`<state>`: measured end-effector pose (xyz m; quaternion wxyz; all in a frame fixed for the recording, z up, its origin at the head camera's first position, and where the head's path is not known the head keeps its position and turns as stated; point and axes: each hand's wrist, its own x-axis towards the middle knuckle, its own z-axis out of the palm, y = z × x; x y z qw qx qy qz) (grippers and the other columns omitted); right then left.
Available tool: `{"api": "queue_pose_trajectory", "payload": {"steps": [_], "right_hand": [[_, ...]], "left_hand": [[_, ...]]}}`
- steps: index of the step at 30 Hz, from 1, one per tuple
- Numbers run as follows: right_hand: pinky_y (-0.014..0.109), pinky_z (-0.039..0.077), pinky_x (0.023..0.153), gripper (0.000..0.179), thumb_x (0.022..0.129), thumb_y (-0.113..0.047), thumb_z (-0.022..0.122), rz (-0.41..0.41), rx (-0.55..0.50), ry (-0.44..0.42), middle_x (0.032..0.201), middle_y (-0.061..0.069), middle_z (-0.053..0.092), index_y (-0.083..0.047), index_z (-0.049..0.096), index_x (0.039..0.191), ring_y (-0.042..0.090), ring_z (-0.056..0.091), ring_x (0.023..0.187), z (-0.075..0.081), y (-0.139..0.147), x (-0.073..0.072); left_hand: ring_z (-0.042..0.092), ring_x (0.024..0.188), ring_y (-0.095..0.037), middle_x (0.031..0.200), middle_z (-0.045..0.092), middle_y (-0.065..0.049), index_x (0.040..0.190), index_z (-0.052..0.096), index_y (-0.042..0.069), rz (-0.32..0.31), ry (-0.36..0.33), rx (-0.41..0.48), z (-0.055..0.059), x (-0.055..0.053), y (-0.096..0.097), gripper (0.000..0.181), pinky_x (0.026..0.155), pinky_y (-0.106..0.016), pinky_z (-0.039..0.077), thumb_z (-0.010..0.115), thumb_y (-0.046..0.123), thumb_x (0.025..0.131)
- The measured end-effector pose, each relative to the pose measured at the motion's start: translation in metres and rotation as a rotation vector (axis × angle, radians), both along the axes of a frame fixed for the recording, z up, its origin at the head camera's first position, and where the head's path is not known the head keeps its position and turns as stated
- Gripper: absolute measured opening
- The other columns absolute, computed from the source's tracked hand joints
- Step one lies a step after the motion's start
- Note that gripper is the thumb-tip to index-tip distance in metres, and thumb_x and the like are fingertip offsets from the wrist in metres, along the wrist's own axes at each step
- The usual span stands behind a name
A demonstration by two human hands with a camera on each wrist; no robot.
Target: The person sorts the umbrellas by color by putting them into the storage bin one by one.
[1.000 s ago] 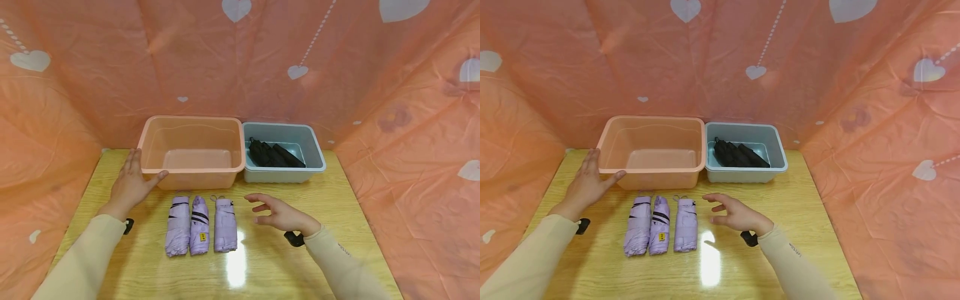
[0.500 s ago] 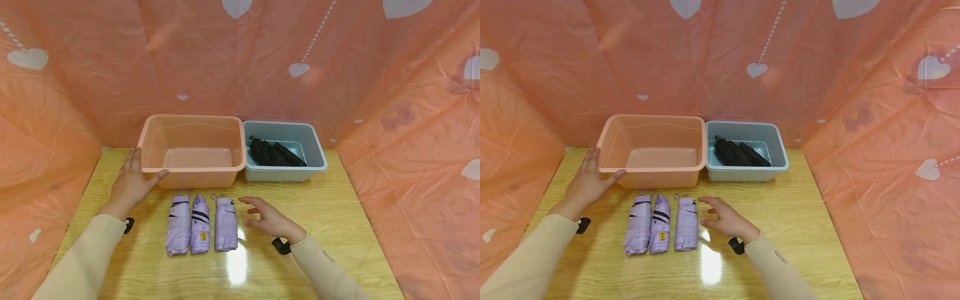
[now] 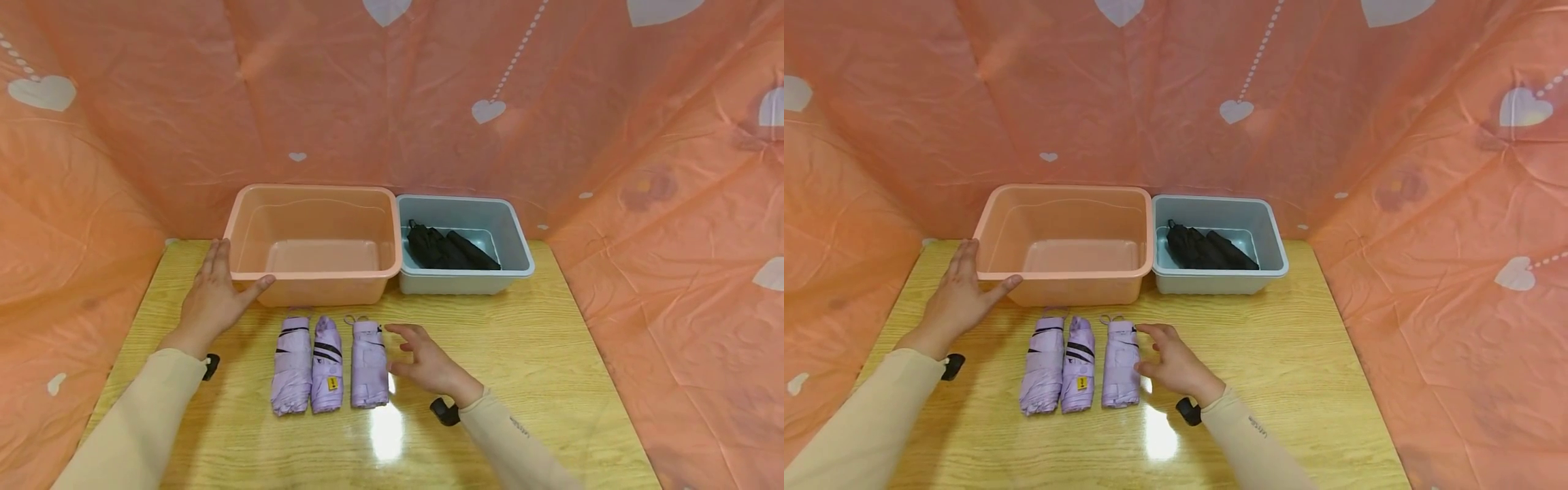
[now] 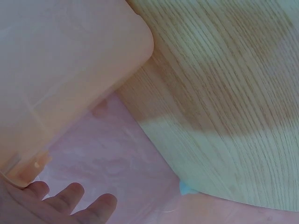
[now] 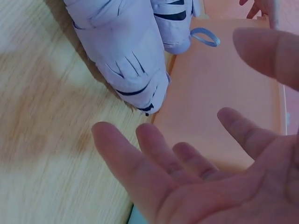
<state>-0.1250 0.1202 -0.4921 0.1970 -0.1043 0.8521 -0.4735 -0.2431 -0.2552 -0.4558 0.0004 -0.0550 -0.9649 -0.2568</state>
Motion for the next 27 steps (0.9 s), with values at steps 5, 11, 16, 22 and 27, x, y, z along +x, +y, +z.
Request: {"api": "queue_pose_trajectory", "payload": {"steps": [5, 11, 16, 22, 27], "right_hand": [[0.048, 0.05, 0.095, 0.068, 0.092, -0.015, 0.071, -0.023, 0.022, 0.027, 0.151, 0.018, 0.032, -0.012, 0.04, 0.152, 0.047, 0.049, 0.125, -0.005, -0.005, 0.001], [0.049, 0.049, 0.094, 0.071, 0.088, -0.018, 0.074, -0.028, 0.088, 0.071, 0.151, 0.024, 0.03, -0.012, 0.042, 0.151, 0.044, 0.054, 0.12, -0.009, -0.016, 0.003], [0.037, 0.054, 0.076, 0.074, 0.084, -0.022, 0.077, 0.004, 0.162, 0.067, 0.154, 0.03, 0.022, -0.016, 0.044, 0.15, 0.021, 0.068, 0.072, -0.013, -0.03, 0.004], [0.035, 0.054, 0.074, 0.075, 0.08, -0.029, 0.08, 0.015, 0.304, 0.138, 0.154, 0.031, 0.022, -0.022, 0.047, 0.148, 0.021, 0.067, 0.075, -0.028, -0.046, 0.002], [0.04, 0.055, 0.066, 0.073, 0.08, -0.037, 0.079, 0.054, 0.498, 0.181, 0.154, 0.032, 0.024, -0.025, 0.051, 0.146, 0.04, 0.065, 0.093, -0.033, -0.064, 0.001]], "left_hand": [[0.013, 0.141, -0.058, 0.165, -0.012, -0.016, 0.159, -0.008, 0.005, 0.001, -0.002, 0.002, 0.0, -0.001, 0.0, 0.116, 0.1, -0.076, 0.025, 0.053, 0.074, 0.088], [0.014, 0.141, -0.058, 0.165, -0.012, -0.016, 0.159, -0.008, 0.005, 0.001, 0.001, 0.002, 0.0, -0.001, 0.0, 0.118, 0.101, -0.075, 0.024, 0.054, 0.074, 0.087], [0.015, 0.14, -0.058, 0.165, -0.011, -0.017, 0.159, -0.008, 0.005, 0.002, 0.008, 0.011, 0.0, 0.0, 0.001, 0.116, 0.1, -0.075, 0.025, 0.054, 0.073, 0.088], [0.015, 0.14, -0.058, 0.165, -0.01, -0.016, 0.159, -0.007, 0.005, 0.004, 0.007, 0.016, 0.0, 0.0, 0.001, 0.117, 0.1, -0.075, 0.025, 0.054, 0.074, 0.087], [0.016, 0.14, -0.058, 0.165, -0.011, -0.015, 0.159, -0.008, 0.006, 0.007, 0.0, 0.015, 0.0, 0.0, 0.0, 0.117, 0.1, -0.075, 0.026, 0.054, 0.074, 0.087]]}}
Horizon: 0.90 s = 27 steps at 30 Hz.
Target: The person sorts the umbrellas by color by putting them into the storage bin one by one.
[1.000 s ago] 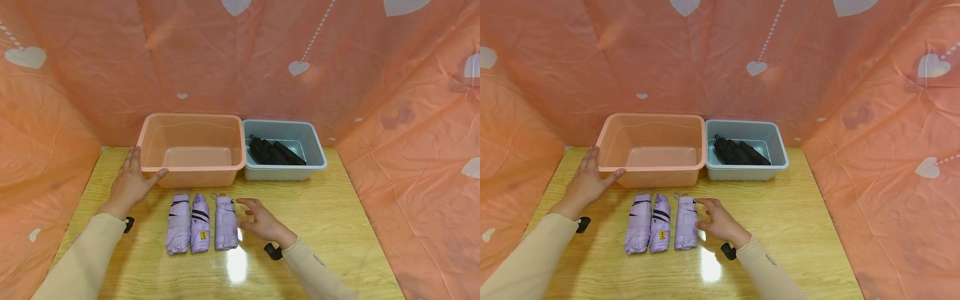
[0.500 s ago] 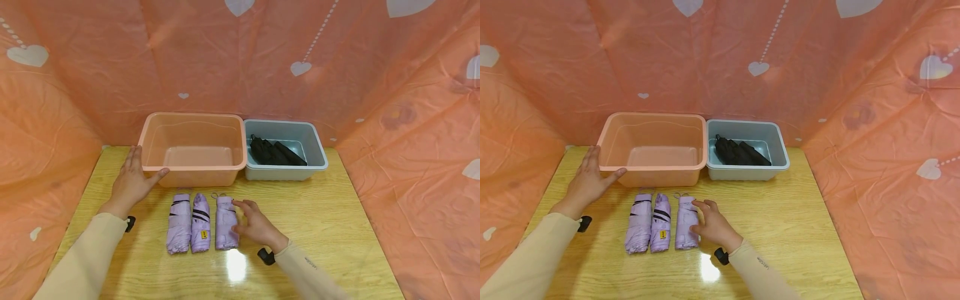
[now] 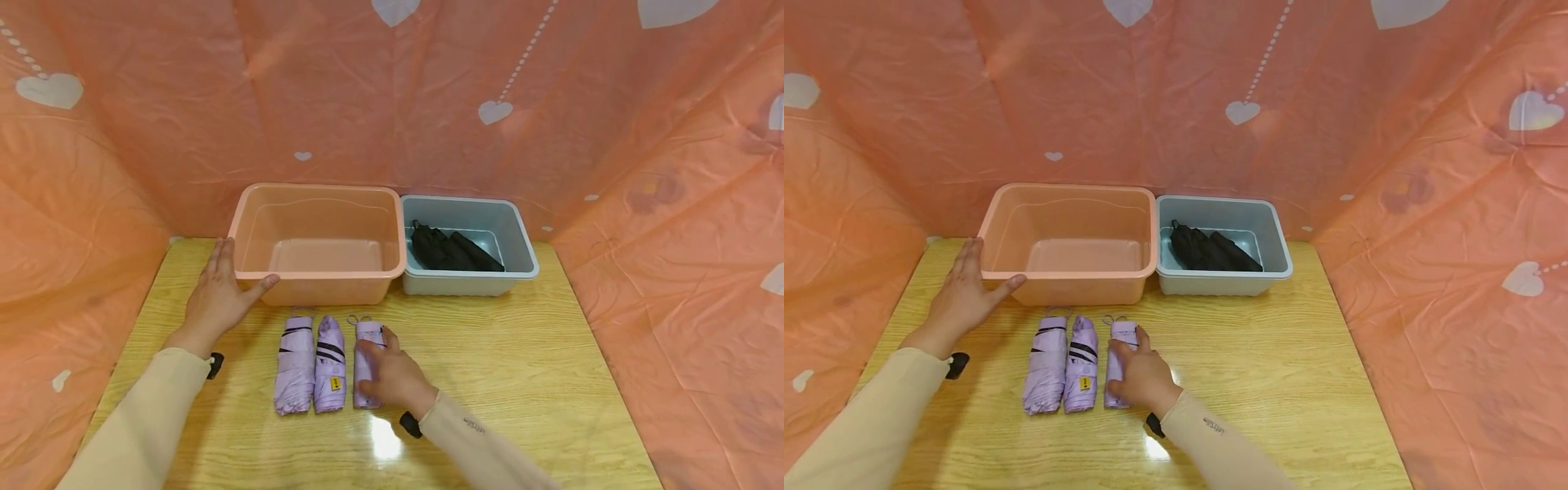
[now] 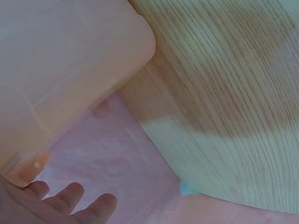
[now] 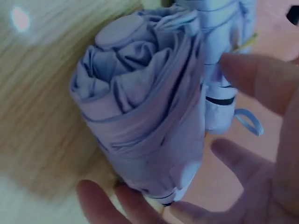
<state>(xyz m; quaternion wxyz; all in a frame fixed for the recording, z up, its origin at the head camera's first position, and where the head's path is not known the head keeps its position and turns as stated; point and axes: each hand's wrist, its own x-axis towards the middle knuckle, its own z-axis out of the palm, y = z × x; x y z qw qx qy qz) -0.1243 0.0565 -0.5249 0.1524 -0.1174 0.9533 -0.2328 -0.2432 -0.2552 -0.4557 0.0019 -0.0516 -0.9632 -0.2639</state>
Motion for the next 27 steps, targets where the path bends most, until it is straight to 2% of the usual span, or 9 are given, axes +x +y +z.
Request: {"api": "queue_pose_trajectory", "payload": {"steps": [2, 5, 8, 10, 13, 17, 20, 24, 27], "right_hand": [[0.041, 0.053, 0.058, 0.072, 0.079, -0.044, 0.078, 0.012, 0.1, 0.023, 0.153, 0.032, 0.027, -0.027, 0.053, 0.145, 0.044, 0.064, 0.094, 0.0, -0.007, -0.001], [0.041, 0.05, 0.05, 0.072, 0.077, -0.054, 0.077, 0.02, 0.231, 0.061, 0.151, 0.032, 0.031, -0.03, 0.056, 0.142, 0.044, 0.063, 0.091, -0.001, -0.016, -0.003], [0.041, 0.05, 0.05, 0.071, 0.074, -0.054, 0.078, 0.012, 0.293, 0.08, 0.15, 0.032, 0.032, -0.03, 0.058, 0.138, 0.042, 0.062, 0.089, -0.002, -0.023, -0.005], [0.041, 0.051, 0.051, 0.071, 0.071, -0.049, 0.081, 0.0, 0.292, 0.083, 0.15, 0.031, 0.032, -0.029, 0.059, 0.135, 0.042, 0.062, 0.089, -0.004, -0.024, -0.006], [0.039, 0.049, 0.05, 0.073, 0.066, -0.038, 0.082, -0.023, 0.232, 0.082, 0.15, 0.031, 0.031, -0.028, 0.06, 0.134, 0.042, 0.061, 0.09, -0.007, -0.021, -0.007], [0.038, 0.049, 0.054, 0.071, 0.066, -0.027, 0.081, -0.037, 0.085, 0.081, 0.15, 0.03, 0.031, -0.027, 0.061, 0.134, 0.043, 0.061, 0.09, -0.01, -0.01, -0.008], [0.04, 0.051, 0.063, 0.07, 0.068, -0.021, 0.078, -0.044, -0.029, 0.053, 0.152, 0.028, 0.029, -0.027, 0.061, 0.136, 0.044, 0.061, 0.098, -0.011, -0.001, -0.008], [0.041, 0.051, 0.076, 0.071, 0.072, -0.015, 0.076, -0.09, -0.183, -0.027, 0.156, 0.024, 0.024, -0.027, 0.058, 0.14, 0.041, 0.056, 0.112, -0.014, 0.01, -0.007], [0.043, 0.05, 0.085, 0.071, 0.073, -0.01, 0.074, -0.125, -0.311, -0.064, 0.155, 0.027, 0.023, -0.023, 0.058, 0.141, 0.04, 0.052, 0.119, -0.013, 0.018, -0.006]], "left_hand": [[0.015, 0.141, -0.057, 0.165, -0.011, -0.015, 0.159, -0.008, 0.006, 0.001, -0.001, 0.001, 0.0, 0.0, 0.0, 0.117, 0.1, -0.075, 0.026, 0.054, 0.074, 0.087], [0.015, 0.141, -0.057, 0.165, -0.011, -0.015, 0.159, -0.008, 0.006, 0.002, -0.001, 0.003, 0.0, 0.0, 0.0, 0.117, 0.1, -0.075, 0.026, 0.054, 0.075, 0.087], [0.015, 0.141, -0.056, 0.165, -0.011, -0.016, 0.159, -0.008, 0.006, 0.003, 0.0, 0.0, 0.0, 0.0, 0.0, 0.117, 0.1, -0.075, 0.025, 0.054, 0.074, 0.087], [0.014, 0.142, -0.056, 0.165, -0.011, -0.016, 0.159, -0.008, 0.006, 0.002, 0.002, 0.0, 0.0, 0.0, -0.001, 0.118, 0.101, -0.075, 0.025, 0.054, 0.074, 0.087], [0.013, 0.142, -0.056, 0.165, -0.011, -0.015, 0.159, -0.008, 0.006, -0.001, 0.004, 0.002, -0.001, 0.0, -0.001, 0.117, 0.102, -0.074, 0.024, 0.055, 0.074, 0.087], [0.011, 0.143, -0.055, 0.165, -0.011, -0.016, 0.159, -0.008, 0.005, -0.004, 0.007, 0.005, -0.002, 0.0, -0.001, 0.117, 0.103, -0.074, 0.022, 0.055, 0.073, 0.087], [0.012, 0.143, -0.055, 0.165, -0.01, -0.017, 0.159, -0.008, 0.004, -0.004, 0.01, 0.0, -0.002, 0.0, -0.001, 0.117, 0.103, -0.073, 0.023, 0.054, 0.073, 0.087], [0.014, 0.142, -0.056, 0.165, -0.01, -0.017, 0.159, -0.008, 0.005, -0.003, 0.011, -0.004, -0.003, -0.001, -0.002, 0.117, 0.102, -0.074, 0.024, 0.054, 0.074, 0.087], [0.015, 0.141, -0.058, 0.165, -0.01, -0.017, 0.159, -0.008, 0.005, -0.004, 0.014, -0.002, -0.003, -0.001, -0.001, 0.117, 0.102, -0.075, 0.024, 0.054, 0.074, 0.087]]}}
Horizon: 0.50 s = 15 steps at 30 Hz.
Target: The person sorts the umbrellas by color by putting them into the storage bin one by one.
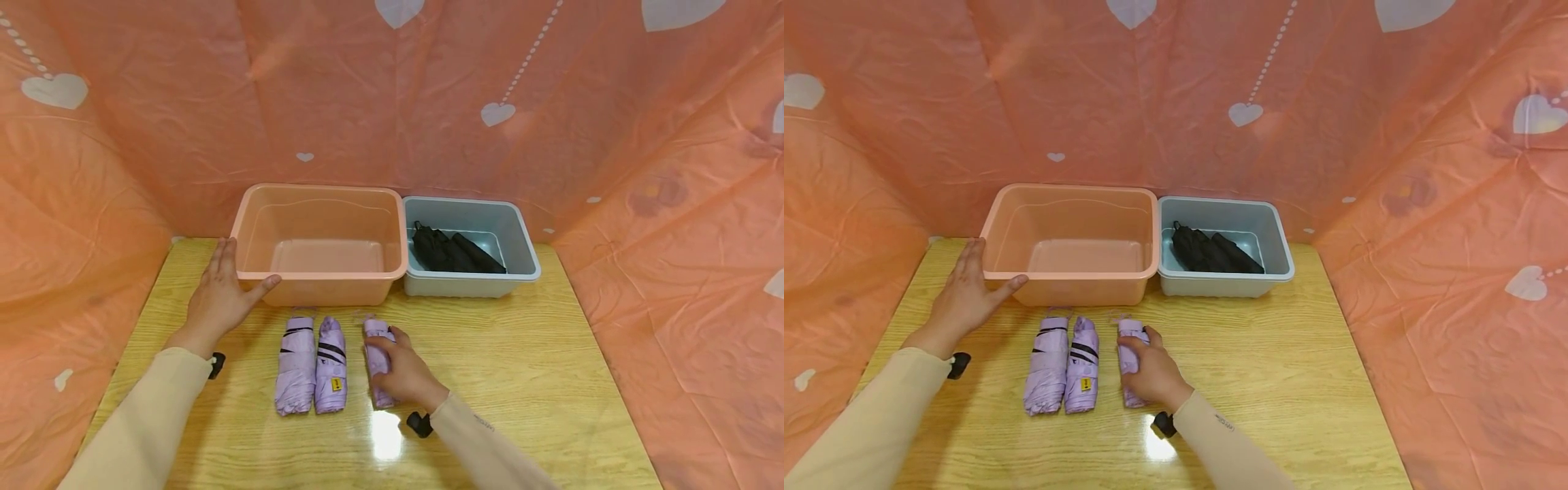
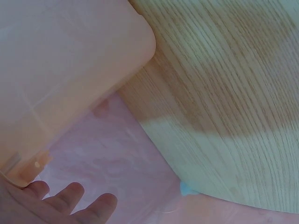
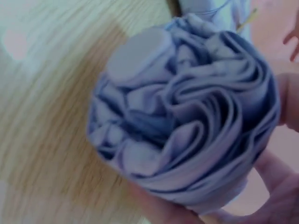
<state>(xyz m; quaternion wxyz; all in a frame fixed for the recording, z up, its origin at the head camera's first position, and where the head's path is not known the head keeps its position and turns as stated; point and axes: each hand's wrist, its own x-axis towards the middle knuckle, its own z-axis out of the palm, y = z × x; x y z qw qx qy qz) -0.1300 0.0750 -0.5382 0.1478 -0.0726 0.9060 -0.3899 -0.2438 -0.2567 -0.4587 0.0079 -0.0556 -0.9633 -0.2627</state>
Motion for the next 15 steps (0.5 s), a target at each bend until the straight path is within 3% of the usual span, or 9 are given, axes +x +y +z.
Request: {"api": "queue_pose_trajectory", "payload": {"steps": [5, 9, 15], "right_hand": [[0.046, 0.048, 0.091, 0.071, 0.073, 0.002, 0.071, -0.026, -0.306, -0.039, 0.15, 0.027, 0.033, -0.013, 0.057, 0.141, 0.04, 0.047, 0.121, 0.007, 0.017, 0.005], [0.041, 0.05, 0.087, 0.072, 0.077, 0.007, 0.068, -0.025, -0.487, -0.149, 0.152, 0.017, 0.036, -0.014, 0.055, 0.144, 0.033, 0.05, 0.114, 0.02, 0.03, 0.013], [0.041, 0.057, 0.075, 0.071, 0.081, 0.005, 0.067, -0.002, -0.595, -0.34, 0.154, 0.014, 0.034, -0.021, 0.054, 0.145, 0.03, 0.061, 0.1, 0.051, 0.046, 0.027]], "left_hand": [[0.015, 0.141, -0.058, 0.164, -0.01, -0.018, 0.159, -0.008, 0.004, -0.007, 0.003, 0.0, 0.0, 0.0, 0.001, 0.117, 0.101, -0.075, 0.025, 0.055, 0.073, 0.088], [0.015, 0.141, -0.057, 0.165, -0.009, -0.018, 0.159, -0.008, 0.005, -0.005, 0.003, 0.002, 0.0, -0.001, 0.0, 0.116, 0.101, -0.075, 0.026, 0.055, 0.073, 0.088], [0.015, 0.141, -0.058, 0.165, -0.011, -0.015, 0.159, -0.009, 0.007, 0.003, -0.012, -0.001, 0.001, 0.0, 0.0, 0.116, 0.099, -0.075, 0.027, 0.053, 0.074, 0.088]]}}
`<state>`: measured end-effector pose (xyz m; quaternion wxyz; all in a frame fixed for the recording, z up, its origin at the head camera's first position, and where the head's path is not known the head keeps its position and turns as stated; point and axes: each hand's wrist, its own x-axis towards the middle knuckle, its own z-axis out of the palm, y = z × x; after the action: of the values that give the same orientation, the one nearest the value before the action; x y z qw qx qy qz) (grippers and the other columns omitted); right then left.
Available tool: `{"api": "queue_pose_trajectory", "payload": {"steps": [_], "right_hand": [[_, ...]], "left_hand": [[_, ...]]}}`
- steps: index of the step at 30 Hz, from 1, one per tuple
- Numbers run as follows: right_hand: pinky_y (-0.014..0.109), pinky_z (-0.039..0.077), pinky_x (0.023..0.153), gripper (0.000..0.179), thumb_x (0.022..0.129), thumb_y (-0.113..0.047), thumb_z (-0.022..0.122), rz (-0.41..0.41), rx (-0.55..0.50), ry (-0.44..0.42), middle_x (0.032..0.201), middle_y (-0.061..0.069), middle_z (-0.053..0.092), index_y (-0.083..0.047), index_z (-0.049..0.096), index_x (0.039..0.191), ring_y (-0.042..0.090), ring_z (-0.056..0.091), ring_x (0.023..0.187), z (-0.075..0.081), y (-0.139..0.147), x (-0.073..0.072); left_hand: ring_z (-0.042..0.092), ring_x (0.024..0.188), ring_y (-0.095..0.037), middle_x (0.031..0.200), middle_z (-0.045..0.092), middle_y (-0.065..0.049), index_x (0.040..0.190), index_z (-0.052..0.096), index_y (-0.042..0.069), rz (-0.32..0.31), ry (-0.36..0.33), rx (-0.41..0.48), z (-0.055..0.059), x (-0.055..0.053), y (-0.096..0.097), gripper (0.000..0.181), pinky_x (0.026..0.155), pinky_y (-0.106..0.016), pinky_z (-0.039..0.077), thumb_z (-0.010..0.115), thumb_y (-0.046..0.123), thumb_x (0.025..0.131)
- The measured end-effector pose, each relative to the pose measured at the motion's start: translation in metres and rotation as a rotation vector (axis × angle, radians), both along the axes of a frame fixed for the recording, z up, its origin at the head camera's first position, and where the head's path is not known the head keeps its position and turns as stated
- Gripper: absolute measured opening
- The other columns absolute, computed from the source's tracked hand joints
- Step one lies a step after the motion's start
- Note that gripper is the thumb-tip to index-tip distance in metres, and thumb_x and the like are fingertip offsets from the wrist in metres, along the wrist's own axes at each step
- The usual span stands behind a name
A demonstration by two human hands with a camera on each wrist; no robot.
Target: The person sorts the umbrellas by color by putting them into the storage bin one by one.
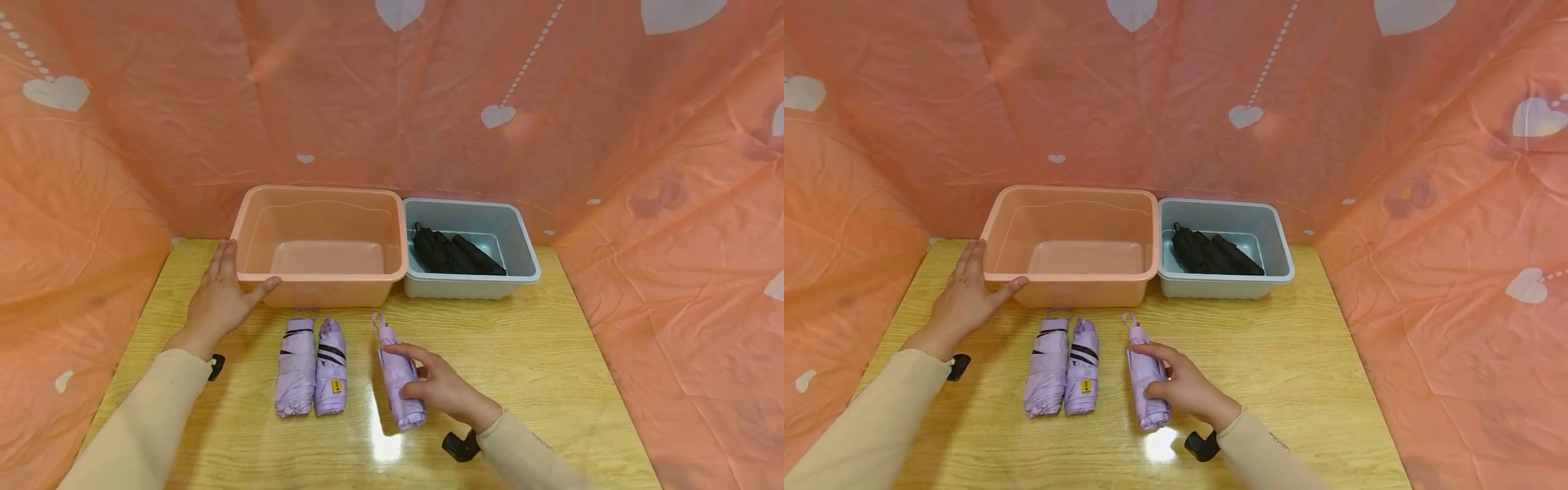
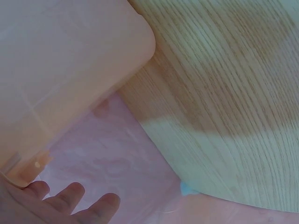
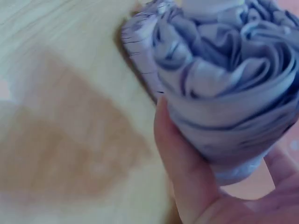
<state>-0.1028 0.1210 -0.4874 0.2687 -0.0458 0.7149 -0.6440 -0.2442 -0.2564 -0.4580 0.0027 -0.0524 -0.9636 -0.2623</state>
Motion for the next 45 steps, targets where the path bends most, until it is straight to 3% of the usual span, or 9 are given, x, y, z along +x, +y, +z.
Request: {"api": "queue_pose_trajectory", "payload": {"steps": [10, 19, 24, 30, 37, 40, 45], "right_hand": [[0.046, 0.056, 0.081, 0.071, 0.086, 0.01, 0.062, 0.153, -0.14, 0.002, 0.148, 0.016, 0.036, -0.019, 0.047, 0.15, 0.035, 0.058, 0.109, 0.064, 0.009, -0.01], [0.047, 0.055, 0.082, 0.072, 0.084, 0.011, 0.06, 0.197, -0.215, 0.119, 0.141, 0.021, 0.038, -0.011, 0.043, 0.151, 0.035, 0.057, 0.107, 0.099, -0.001, -0.029], [0.046, 0.055, 0.083, 0.07, 0.084, 0.009, 0.059, 0.196, -0.212, 0.161, 0.138, 0.021, 0.038, -0.009, 0.044, 0.15, 0.036, 0.055, 0.109, 0.114, -0.01, -0.049], [0.045, 0.055, 0.084, 0.068, 0.085, 0.009, 0.058, 0.163, -0.185, 0.146, 0.146, 0.015, 0.036, -0.012, 0.047, 0.149, 0.036, 0.055, 0.111, 0.135, -0.026, -0.087], [0.047, 0.055, 0.081, 0.066, 0.093, 0.007, 0.053, 0.092, -0.169, 0.074, 0.145, 0.013, 0.036, -0.019, 0.043, 0.152, 0.034, 0.054, 0.111, 0.155, -0.051, -0.152], [0.046, 0.054, 0.081, 0.065, 0.094, 0.007, 0.054, 0.062, -0.152, 0.02, 0.144, 0.012, 0.039, -0.021, 0.044, 0.152, 0.033, 0.055, 0.112, 0.155, -0.067, -0.18], [0.045, 0.055, 0.081, 0.063, 0.095, 0.004, 0.057, 0.05, -0.083, -0.058, 0.139, 0.014, 0.044, -0.022, 0.045, 0.151, 0.032, 0.058, 0.106, 0.139, -0.088, -0.218]], "left_hand": [[0.014, 0.142, -0.056, 0.165, -0.01, -0.015, 0.159, -0.009, 0.007, -0.001, 0.011, -0.001, -0.004, 0.002, 0.0, 0.115, 0.098, -0.075, 0.028, 0.053, 0.073, 0.088], [0.015, 0.14, -0.058, 0.165, -0.011, -0.017, 0.159, -0.009, 0.007, 0.012, -0.001, -0.008, -0.003, 0.006, 0.001, 0.115, 0.097, -0.076, 0.029, 0.052, 0.073, 0.089], [0.014, 0.141, -0.057, 0.164, -0.011, -0.017, 0.159, -0.009, 0.007, 0.019, -0.002, -0.006, -0.004, 0.009, 0.001, 0.115, 0.098, -0.075, 0.029, 0.052, 0.074, 0.089], [0.012, 0.142, -0.056, 0.165, -0.012, -0.015, 0.159, -0.01, 0.008, 0.038, -0.006, 0.001, -0.005, 0.012, 0.003, 0.116, 0.101, -0.074, 0.026, 0.052, 0.075, 0.087], [0.013, 0.144, -0.053, 0.165, -0.009, -0.015, 0.16, -0.007, 0.008, 0.054, 0.008, 0.003, -0.003, 0.013, 0.011, 0.117, 0.105, -0.071, 0.024, 0.052, 0.077, 0.086], [0.013, 0.144, -0.051, 0.165, -0.008, -0.015, 0.16, -0.006, 0.008, 0.065, 0.016, 0.003, -0.001, 0.015, 0.014, 0.118, 0.107, -0.069, 0.023, 0.052, 0.078, 0.085], [0.015, 0.145, -0.05, 0.166, -0.005, -0.014, 0.16, -0.004, 0.009, 0.068, 0.024, 0.008, 0.0, 0.018, 0.023, 0.119, 0.109, -0.067, 0.023, 0.052, 0.08, 0.083]]}}
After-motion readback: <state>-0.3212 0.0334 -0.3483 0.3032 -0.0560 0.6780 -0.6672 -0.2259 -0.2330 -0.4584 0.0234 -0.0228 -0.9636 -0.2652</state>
